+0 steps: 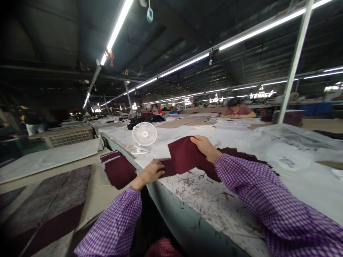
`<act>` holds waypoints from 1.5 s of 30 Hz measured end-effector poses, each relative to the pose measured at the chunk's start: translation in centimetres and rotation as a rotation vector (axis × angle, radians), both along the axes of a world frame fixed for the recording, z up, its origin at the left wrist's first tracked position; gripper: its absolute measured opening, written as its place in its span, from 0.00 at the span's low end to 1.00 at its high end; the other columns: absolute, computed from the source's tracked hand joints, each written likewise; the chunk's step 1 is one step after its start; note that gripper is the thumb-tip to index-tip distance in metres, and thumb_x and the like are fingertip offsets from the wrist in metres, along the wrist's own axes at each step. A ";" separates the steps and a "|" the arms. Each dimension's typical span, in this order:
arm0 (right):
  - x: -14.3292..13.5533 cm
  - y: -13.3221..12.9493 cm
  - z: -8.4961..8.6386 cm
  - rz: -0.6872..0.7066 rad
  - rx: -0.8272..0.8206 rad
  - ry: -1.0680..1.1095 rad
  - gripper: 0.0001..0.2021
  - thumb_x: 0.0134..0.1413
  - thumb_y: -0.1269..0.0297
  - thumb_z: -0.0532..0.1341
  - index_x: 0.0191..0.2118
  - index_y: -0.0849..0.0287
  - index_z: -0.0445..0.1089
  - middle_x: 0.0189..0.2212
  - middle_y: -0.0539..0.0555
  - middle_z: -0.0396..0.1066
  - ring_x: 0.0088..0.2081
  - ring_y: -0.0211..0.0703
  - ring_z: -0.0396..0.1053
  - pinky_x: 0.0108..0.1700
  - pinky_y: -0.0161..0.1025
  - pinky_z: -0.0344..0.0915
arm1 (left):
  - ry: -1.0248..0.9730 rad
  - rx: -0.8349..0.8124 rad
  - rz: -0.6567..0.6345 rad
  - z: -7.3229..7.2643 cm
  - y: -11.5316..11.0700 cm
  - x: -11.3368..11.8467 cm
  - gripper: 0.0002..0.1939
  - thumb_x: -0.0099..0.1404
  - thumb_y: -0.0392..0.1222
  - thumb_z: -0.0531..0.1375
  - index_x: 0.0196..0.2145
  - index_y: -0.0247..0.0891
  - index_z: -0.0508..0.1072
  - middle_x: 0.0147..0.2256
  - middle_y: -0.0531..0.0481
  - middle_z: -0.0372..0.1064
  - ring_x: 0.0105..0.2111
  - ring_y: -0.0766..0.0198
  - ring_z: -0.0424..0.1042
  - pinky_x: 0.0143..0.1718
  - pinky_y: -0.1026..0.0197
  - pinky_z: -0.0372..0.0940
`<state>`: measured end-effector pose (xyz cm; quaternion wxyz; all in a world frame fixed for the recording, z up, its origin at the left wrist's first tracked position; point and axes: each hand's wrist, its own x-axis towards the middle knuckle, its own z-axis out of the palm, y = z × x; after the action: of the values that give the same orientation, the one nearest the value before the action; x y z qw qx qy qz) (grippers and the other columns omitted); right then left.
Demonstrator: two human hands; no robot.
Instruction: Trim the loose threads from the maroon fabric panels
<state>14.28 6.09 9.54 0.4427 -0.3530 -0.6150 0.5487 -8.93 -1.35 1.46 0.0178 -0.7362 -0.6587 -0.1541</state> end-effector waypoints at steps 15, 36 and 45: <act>-1.5 -3.8 -0.9 -0.171 0.911 -0.429 0.11 0.59 0.58 0.50 0.35 0.57 0.66 0.25 0.51 0.66 0.27 0.40 0.62 0.33 0.36 0.58 | -1.709 -0.418 -0.137 -0.1 -4.2 3.0 0.43 0.58 0.72 0.39 0.36 0.27 0.71 0.33 0.31 0.74 0.31 0.51 0.75 0.32 0.52 0.68; -0.4 -5.4 -2.0 0.788 -0.063 -0.398 0.17 0.42 0.60 0.66 0.38 0.64 0.67 0.33 0.53 0.71 0.31 0.37 0.68 0.34 0.35 0.63 | -1.587 -0.212 -0.139 -0.8 -8.5 2.0 0.25 0.48 0.41 0.69 0.44 0.36 0.73 0.30 0.50 0.73 0.24 0.70 0.69 0.25 0.69 0.63; 0.4 -5.4 -2.5 0.637 -0.017 -0.463 0.22 0.41 0.66 0.66 0.45 0.63 0.64 0.28 0.48 0.68 0.28 0.33 0.65 0.28 0.31 0.59 | -1.259 -0.221 -0.156 1.3 -6.2 5.4 0.25 0.54 0.55 0.62 0.41 0.30 0.73 0.28 0.45 0.72 0.26 0.66 0.69 0.27 0.65 0.63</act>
<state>14.70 0.73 7.08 0.0968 -0.2626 -0.7728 0.5696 -3.54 -7.51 2.78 -0.4592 -0.5481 -0.4997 -0.4888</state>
